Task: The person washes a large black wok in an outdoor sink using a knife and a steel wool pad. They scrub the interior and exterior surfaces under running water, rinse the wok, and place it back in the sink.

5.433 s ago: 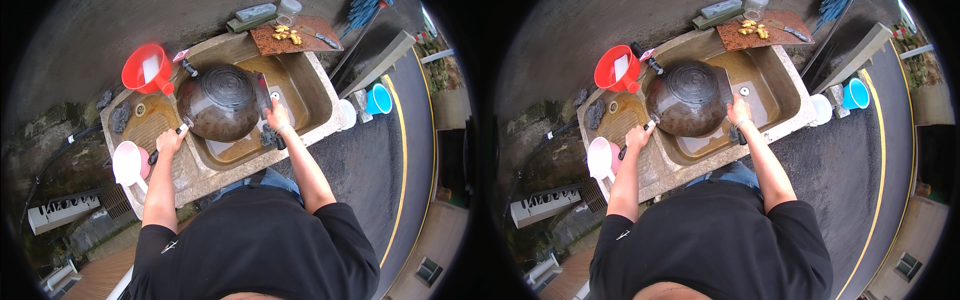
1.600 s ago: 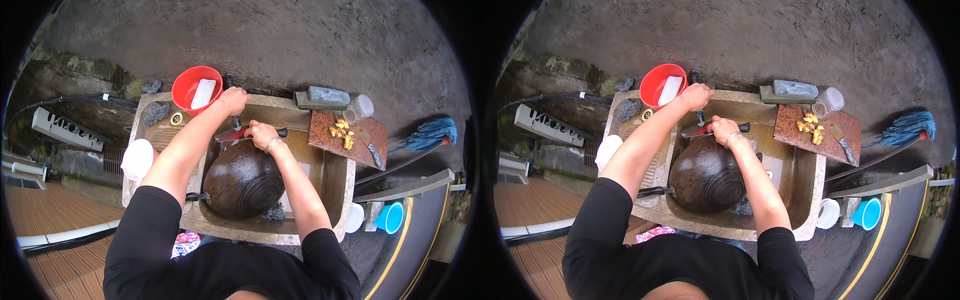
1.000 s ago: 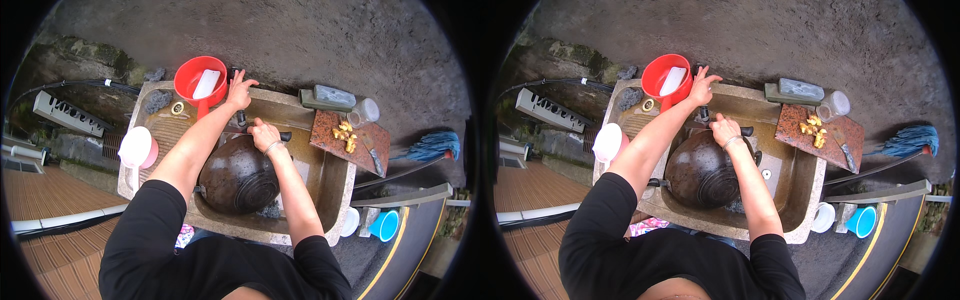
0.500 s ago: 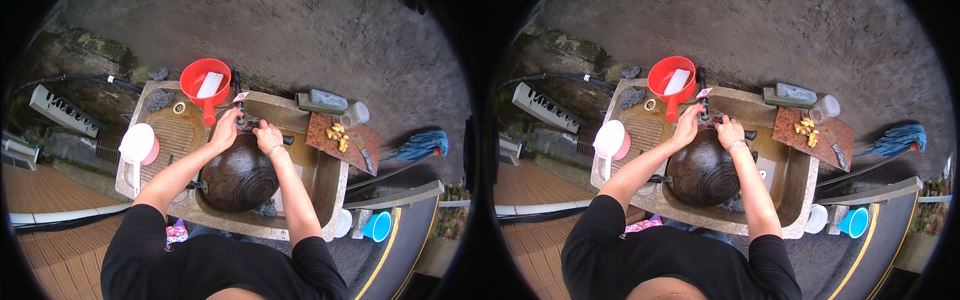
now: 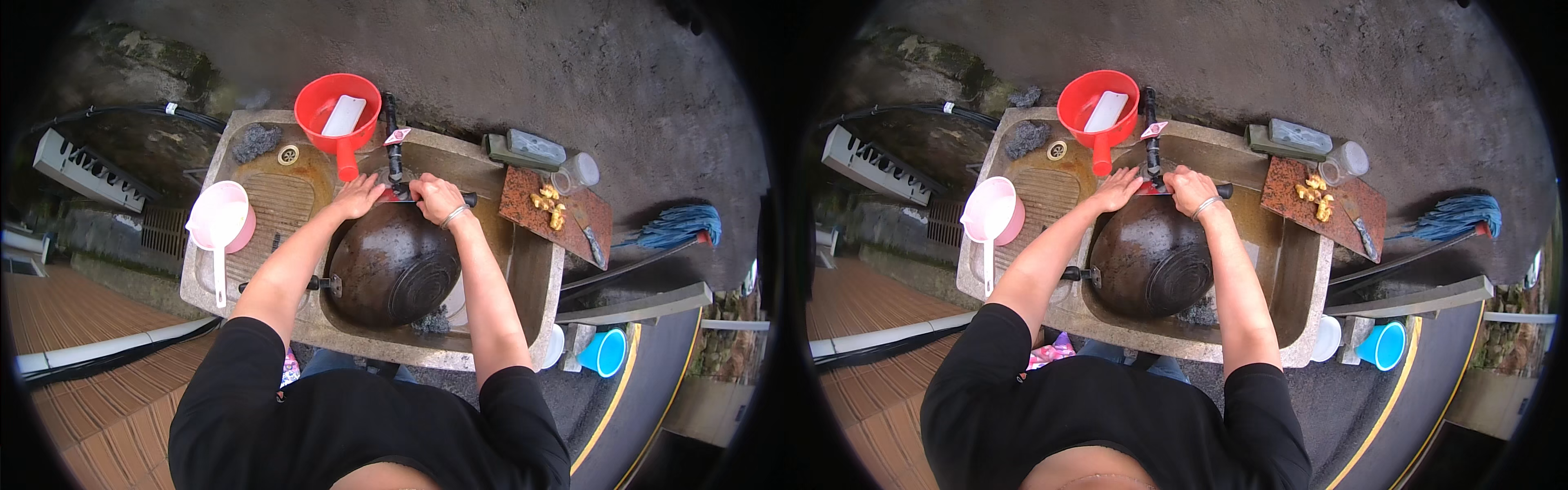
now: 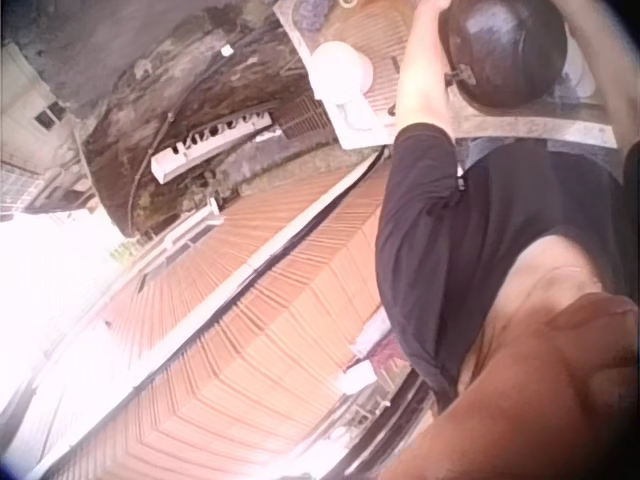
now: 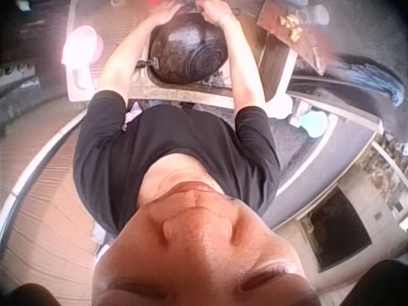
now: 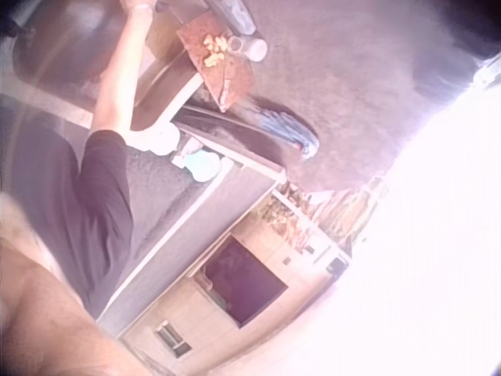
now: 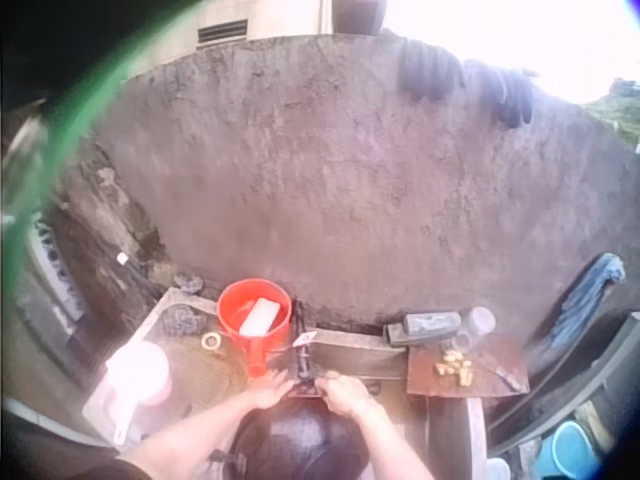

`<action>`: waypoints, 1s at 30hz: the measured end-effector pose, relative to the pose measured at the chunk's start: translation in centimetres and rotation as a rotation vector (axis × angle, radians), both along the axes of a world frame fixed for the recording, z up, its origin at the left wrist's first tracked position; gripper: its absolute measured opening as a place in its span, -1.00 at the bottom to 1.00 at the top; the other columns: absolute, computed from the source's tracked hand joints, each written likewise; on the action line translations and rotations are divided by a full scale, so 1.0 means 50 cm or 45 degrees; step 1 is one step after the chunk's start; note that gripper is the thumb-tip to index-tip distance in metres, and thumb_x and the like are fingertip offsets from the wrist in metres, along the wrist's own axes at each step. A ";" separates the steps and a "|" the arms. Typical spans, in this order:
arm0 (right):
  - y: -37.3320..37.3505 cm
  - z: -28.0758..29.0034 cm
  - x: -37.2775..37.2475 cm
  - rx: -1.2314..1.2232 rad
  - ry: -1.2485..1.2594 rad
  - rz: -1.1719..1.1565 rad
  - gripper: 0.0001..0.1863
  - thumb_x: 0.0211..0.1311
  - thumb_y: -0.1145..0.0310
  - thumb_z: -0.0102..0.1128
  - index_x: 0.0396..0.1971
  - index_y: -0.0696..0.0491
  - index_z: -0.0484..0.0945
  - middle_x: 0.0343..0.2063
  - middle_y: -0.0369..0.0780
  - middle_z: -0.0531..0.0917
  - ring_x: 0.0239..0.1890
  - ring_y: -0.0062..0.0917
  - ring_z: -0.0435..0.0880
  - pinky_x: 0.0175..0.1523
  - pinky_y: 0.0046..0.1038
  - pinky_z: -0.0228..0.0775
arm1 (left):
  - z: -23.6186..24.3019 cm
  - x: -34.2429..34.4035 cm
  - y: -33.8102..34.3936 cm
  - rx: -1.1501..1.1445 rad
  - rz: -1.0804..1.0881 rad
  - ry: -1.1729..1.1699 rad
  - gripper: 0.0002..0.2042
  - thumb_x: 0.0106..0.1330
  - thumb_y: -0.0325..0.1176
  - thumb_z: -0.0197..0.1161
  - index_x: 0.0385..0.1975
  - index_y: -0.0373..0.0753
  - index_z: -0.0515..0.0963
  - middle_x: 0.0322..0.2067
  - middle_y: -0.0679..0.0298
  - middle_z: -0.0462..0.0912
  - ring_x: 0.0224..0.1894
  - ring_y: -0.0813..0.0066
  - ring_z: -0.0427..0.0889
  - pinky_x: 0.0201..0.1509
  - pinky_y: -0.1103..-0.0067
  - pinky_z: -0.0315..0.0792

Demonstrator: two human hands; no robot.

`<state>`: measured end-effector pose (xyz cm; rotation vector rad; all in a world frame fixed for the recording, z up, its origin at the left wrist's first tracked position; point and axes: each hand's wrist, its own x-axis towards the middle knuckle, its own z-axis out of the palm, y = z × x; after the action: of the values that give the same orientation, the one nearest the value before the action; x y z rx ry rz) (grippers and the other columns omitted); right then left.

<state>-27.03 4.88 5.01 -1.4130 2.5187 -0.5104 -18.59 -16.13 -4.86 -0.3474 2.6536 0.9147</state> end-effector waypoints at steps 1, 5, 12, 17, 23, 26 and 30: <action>0.022 0.003 0.003 0.019 0.014 -0.027 -0.88 -0.09 0.55 0.11 -0.48 0.04 0.46 -0.37 -0.09 0.54 -0.26 -0.13 0.58 -0.20 -0.17 0.41 | 0.007 0.014 -0.001 0.053 0.058 0.026 -0.28 0.37 0.22 -0.38 0.36 -0.21 -0.01 0.36 -0.08 -0.06 0.43 0.11 -0.14 0.45 0.37 -0.19; 0.173 0.024 0.066 -0.130 0.097 -0.432 -0.85 -0.07 0.56 0.13 -0.44 0.04 0.44 -0.38 -0.10 0.51 -0.27 -0.11 0.57 -0.21 -0.16 0.41 | 0.059 0.148 -0.010 0.144 -0.011 0.429 -0.41 0.36 -0.01 -0.03 0.27 -0.27 0.16 0.26 -0.08 0.17 0.34 0.06 0.13 0.37 0.37 0.06; 0.434 -0.220 0.187 0.144 -0.201 -1.309 -0.78 -0.09 0.65 0.05 -0.38 0.07 0.43 -0.28 0.02 0.47 -0.19 -0.02 0.54 -0.11 -0.13 0.42 | 0.150 0.433 -0.006 -0.550 -0.091 -0.043 -0.45 0.19 0.10 0.17 -0.05 -0.27 0.37 -0.19 -0.02 0.57 -0.10 0.07 0.57 -0.05 0.28 0.43; 0.454 -0.395 0.192 0.352 -0.272 -1.590 -0.57 0.06 0.57 0.05 -0.01 0.11 0.26 -0.03 0.17 0.29 -0.05 0.09 0.48 0.03 -0.13 0.42 | 0.138 0.422 -0.008 -0.658 -0.298 -0.338 -0.39 0.20 0.25 0.03 -0.19 -0.29 0.49 -0.53 -0.02 0.63 -0.29 0.00 0.63 -0.17 0.22 0.45; 0.507 -0.548 0.189 0.651 -0.534 -1.874 -0.60 0.32 0.28 -0.17 0.12 0.07 0.26 0.09 0.07 0.28 0.05 -0.03 0.45 0.11 -0.21 0.40 | 0.110 0.371 -0.029 -0.357 -0.201 -0.347 -0.35 0.21 0.30 -0.04 -0.32 -0.30 0.58 -0.38 -0.14 0.61 -0.22 -0.12 0.58 -0.12 0.17 0.43; 0.408 -0.393 0.210 0.813 -0.604 -1.044 -0.58 0.25 0.26 -0.01 0.09 0.05 0.35 0.13 0.04 0.35 0.13 -0.03 0.42 0.15 -0.17 0.36 | 0.099 0.379 -0.015 -0.404 -0.053 -0.320 -0.33 0.21 0.30 -0.05 -0.32 -0.32 0.59 -0.34 -0.17 0.60 -0.19 -0.15 0.57 -0.11 0.16 0.42; 0.336 -0.403 0.267 1.140 -0.666 -0.196 0.05 -0.22 -0.13 0.44 0.18 0.19 0.15 0.14 0.13 0.31 0.18 -0.01 0.34 0.20 -0.14 0.28 | 0.093 0.314 -0.034 -0.453 -0.040 -0.299 -0.34 0.21 0.31 -0.05 -0.31 -0.31 0.58 -0.36 -0.16 0.60 -0.19 -0.14 0.56 -0.13 0.14 0.40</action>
<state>-13.67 21.66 -15.13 -0.6401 1.9931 0.2134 -2.89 -17.84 -0.20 -0.4611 2.5828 0.3600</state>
